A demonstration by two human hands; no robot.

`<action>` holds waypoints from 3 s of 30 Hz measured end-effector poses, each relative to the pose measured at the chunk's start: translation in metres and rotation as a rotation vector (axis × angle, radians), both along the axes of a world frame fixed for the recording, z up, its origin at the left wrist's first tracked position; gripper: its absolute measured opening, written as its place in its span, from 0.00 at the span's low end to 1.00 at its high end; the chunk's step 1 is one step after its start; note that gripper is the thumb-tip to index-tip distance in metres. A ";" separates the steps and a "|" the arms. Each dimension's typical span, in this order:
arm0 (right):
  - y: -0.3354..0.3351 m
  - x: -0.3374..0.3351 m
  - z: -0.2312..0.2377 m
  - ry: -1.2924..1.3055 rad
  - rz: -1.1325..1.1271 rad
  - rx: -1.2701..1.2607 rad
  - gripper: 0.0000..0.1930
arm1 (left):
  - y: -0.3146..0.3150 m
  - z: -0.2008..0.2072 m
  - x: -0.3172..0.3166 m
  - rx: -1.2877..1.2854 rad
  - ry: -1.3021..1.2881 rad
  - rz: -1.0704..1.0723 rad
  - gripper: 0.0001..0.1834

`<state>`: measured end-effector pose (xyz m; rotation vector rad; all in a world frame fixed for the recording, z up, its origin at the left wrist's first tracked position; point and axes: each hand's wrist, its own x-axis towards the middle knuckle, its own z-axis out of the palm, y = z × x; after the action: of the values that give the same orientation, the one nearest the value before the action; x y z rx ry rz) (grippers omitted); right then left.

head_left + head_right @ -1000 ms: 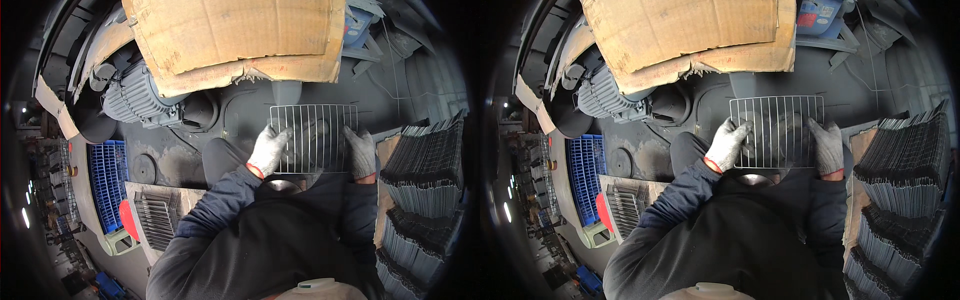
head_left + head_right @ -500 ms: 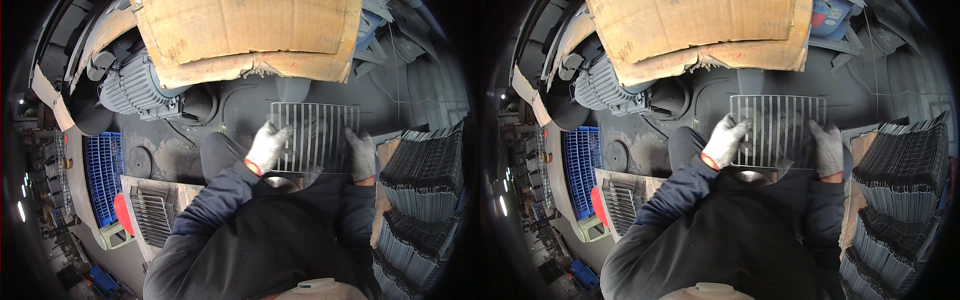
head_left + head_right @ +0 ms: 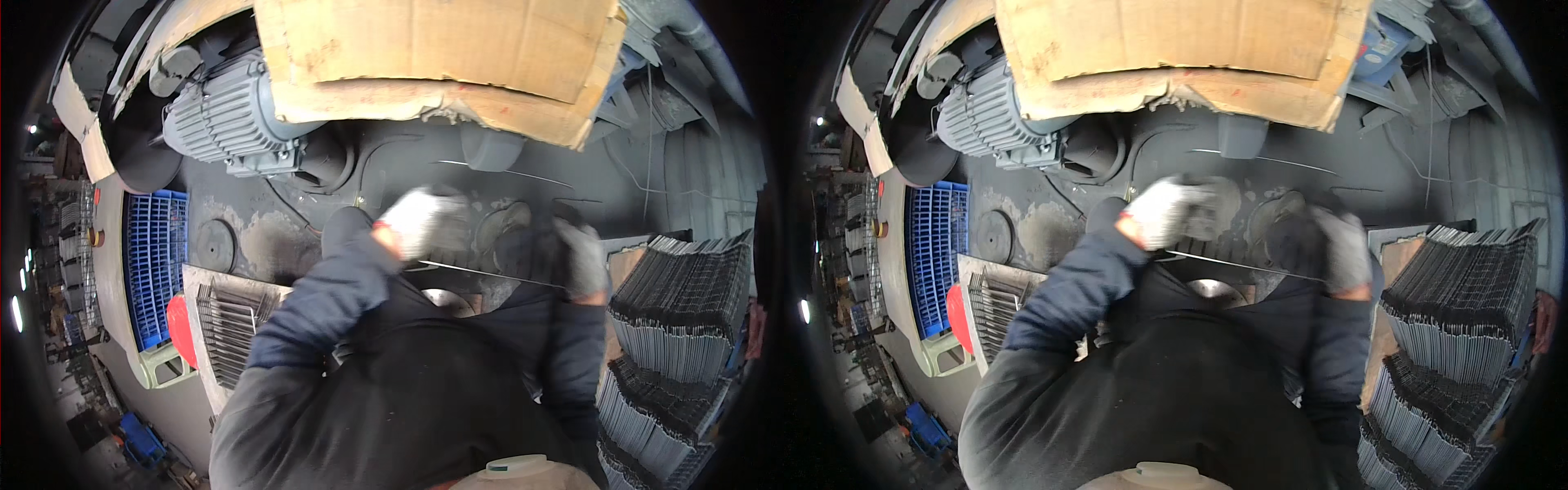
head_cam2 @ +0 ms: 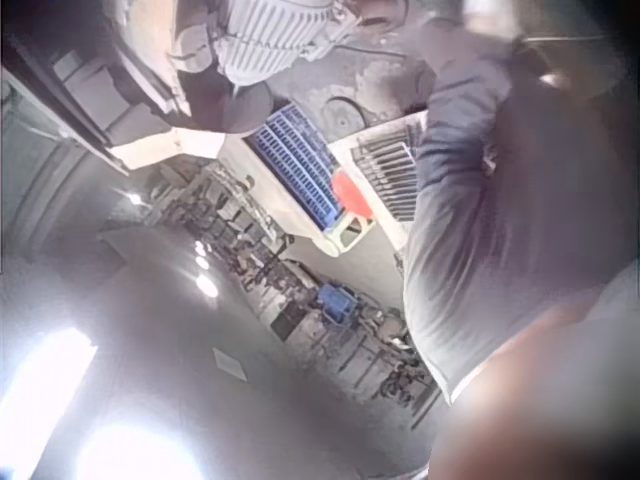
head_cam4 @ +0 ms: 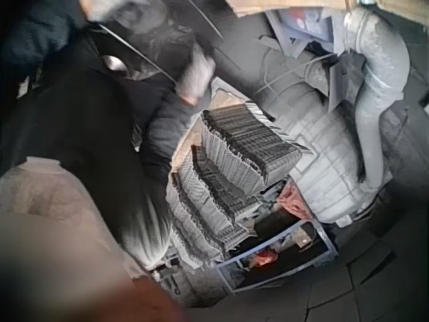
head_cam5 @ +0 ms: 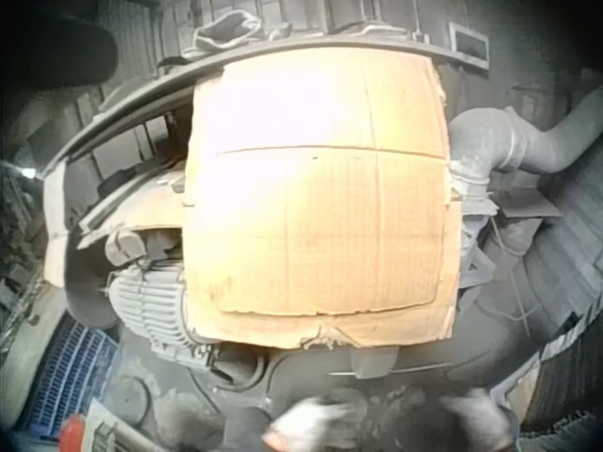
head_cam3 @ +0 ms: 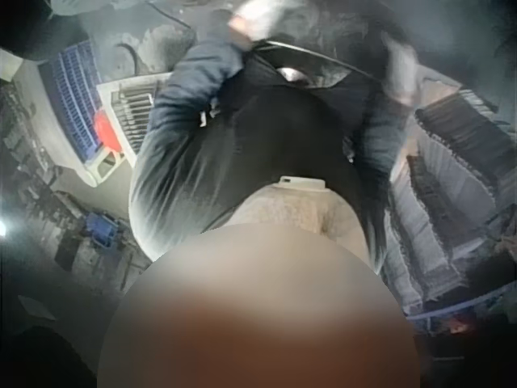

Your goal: The person straightens wires on metal grates by hand.

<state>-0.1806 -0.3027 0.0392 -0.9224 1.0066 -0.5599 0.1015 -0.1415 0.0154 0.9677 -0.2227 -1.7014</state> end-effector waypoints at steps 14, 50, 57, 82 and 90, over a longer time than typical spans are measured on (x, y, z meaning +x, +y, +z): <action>0.080 0.120 -0.059 0.061 0.491 -0.278 0.18 | 0.134 0.021 0.069 0.333 -0.501 0.460 0.19; 0.068 -0.044 0.037 0.238 0.008 -0.441 0.16 | 0.091 0.046 -0.069 0.056 -0.495 0.065 0.13; 0.032 -0.070 0.020 0.207 0.105 -0.320 0.14 | 0.044 0.030 -0.053 -0.078 -0.699 -0.035 0.23; 0.014 0.010 0.009 0.070 0.172 -0.091 0.15 | 0.025 0.009 -0.047 0.097 -0.388 0.362 0.18; 0.036 0.035 -0.003 0.318 0.138 -0.161 0.15 | 0.045 0.023 -0.021 0.198 -0.453 0.334 0.19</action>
<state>-0.1453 -0.2671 0.0366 -1.2417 1.1826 -0.3886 0.0804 -0.0965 0.0384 1.4488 -0.1773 -1.1998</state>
